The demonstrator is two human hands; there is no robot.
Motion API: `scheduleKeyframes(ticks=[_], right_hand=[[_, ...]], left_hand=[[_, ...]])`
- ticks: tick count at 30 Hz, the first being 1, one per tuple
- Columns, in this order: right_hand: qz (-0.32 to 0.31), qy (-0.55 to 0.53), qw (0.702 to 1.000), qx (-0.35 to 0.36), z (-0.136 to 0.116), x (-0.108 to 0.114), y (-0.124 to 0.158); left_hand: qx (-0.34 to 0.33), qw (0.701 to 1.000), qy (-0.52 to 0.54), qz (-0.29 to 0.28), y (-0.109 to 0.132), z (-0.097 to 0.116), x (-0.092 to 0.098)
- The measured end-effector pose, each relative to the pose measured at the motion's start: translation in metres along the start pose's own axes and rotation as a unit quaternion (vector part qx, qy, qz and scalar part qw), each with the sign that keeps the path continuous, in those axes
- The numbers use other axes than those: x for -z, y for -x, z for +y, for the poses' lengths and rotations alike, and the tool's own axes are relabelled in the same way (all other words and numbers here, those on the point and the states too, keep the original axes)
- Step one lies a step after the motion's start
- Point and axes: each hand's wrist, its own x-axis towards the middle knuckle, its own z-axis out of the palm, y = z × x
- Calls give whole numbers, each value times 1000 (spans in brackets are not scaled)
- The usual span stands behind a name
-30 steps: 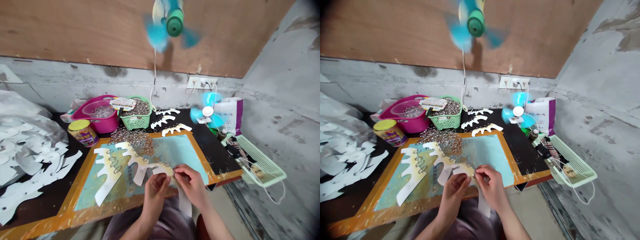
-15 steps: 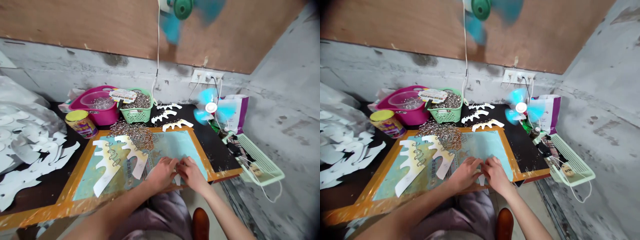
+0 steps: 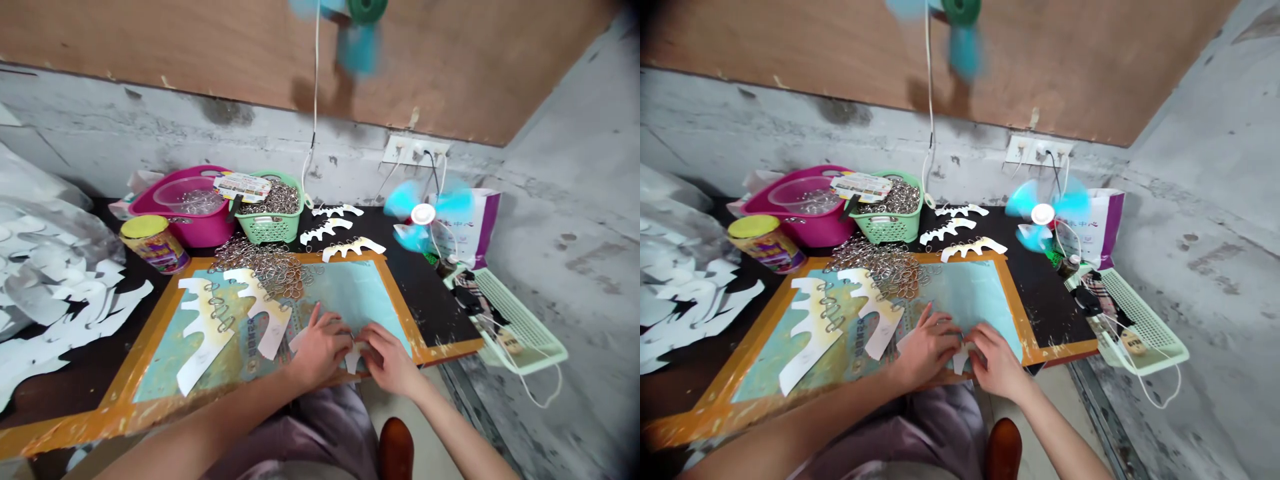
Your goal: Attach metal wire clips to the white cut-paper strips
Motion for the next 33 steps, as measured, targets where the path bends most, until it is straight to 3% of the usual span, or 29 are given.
scheduleKeyframes(ticks=[4,8,12,17,26,30,33], right_hand=[[-48,60,996,37,5,9,-11],[-94,120,986,66,8,7,-12],[-53,156,984,62,2,-5,2],[-16,81,996,25,-3,-5,8],[-81,136,983,95,16,3,-7],[-54,184,971,140,15,2,2],[-47,186,974,121,12,3,8]], left_hand=[[-68,995,-53,49,4,4,-1],[-70,996,-49,24,5,1,-2],[-28,999,-27,5,4,-2,-1],[-47,998,-29,-1,4,-1,1],[-56,997,-48,13,5,-3,0],[-52,997,-54,4,6,0,4],[-73,995,-69,6,7,2,5]])
